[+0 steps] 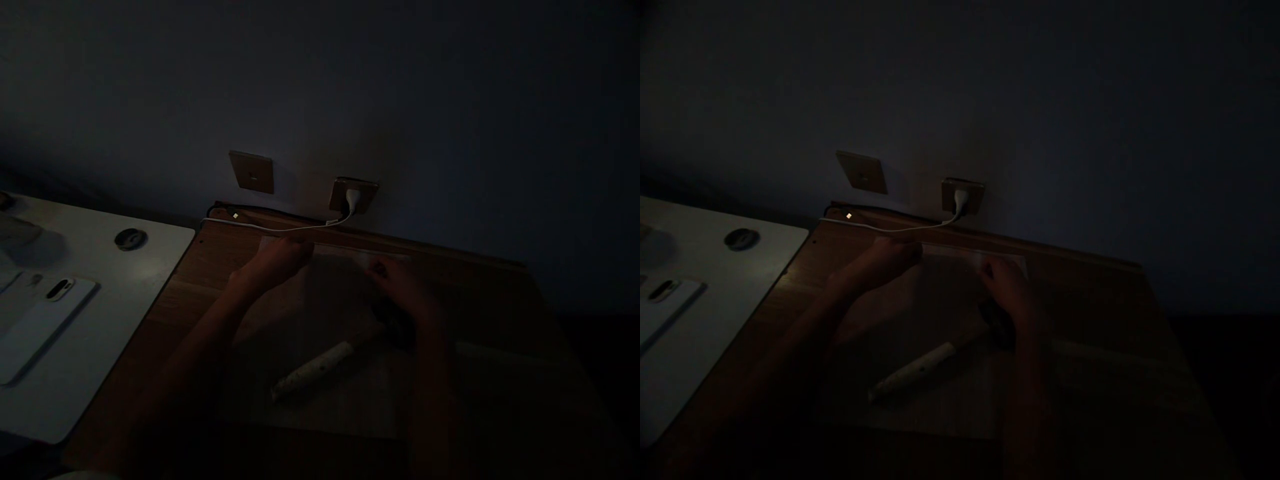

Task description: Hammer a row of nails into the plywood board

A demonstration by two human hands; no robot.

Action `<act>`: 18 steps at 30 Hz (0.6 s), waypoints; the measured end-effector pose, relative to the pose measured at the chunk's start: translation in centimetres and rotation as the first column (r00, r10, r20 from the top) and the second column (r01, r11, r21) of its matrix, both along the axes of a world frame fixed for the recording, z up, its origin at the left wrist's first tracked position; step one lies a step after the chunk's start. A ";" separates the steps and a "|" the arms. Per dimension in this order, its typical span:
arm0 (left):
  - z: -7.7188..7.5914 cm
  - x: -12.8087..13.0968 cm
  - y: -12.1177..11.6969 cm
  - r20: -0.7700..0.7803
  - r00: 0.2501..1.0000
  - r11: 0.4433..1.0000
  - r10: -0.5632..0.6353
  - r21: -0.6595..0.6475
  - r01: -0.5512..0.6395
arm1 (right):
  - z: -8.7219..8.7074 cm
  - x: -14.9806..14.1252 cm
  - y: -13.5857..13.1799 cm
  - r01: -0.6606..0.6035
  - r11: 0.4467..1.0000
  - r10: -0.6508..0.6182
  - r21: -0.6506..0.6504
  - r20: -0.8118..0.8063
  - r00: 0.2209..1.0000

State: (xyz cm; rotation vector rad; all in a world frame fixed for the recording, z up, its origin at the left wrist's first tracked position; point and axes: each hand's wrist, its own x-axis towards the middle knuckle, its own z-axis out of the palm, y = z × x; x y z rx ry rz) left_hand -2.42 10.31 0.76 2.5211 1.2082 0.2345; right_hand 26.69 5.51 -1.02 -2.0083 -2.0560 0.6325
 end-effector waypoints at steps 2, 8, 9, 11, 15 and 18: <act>0.0 -0.1 0.1 0.147 0.989 0.999 0.025 -0.023 -0.021 | 0.0 -0.1 -0.1 -0.011 1.000 0.010 0.009 0.019 1.000; -0.4 0.2 0.5 0.686 0.659 0.852 0.307 -0.507 0.131 | 0.5 -0.3 -0.2 -0.034 0.999 0.032 0.038 0.050 0.998; -0.5 0.5 0.6 0.725 0.560 0.793 0.400 -0.580 0.185 | 0.6 -0.3 -0.2 -0.033 0.999 0.031 0.042 0.050 0.998; -0.8 1.0 0.6 0.708 0.403 0.678 0.580 -0.694 0.243 | 0.6 -0.3 -0.2 -0.028 0.999 0.026 0.043 0.048 0.999; -1.0 2.4 0.2 0.515 0.382 0.486 0.767 -0.856 0.179 | 0.8 -0.3 -0.2 -0.006 0.999 0.003 0.050 0.042 0.999; -0.8 3.8 -0.7 0.433 0.404 0.397 0.806 -0.901 0.175 | 2.0 -0.9 -0.6 0.018 0.993 -0.011 0.116 -0.067 0.998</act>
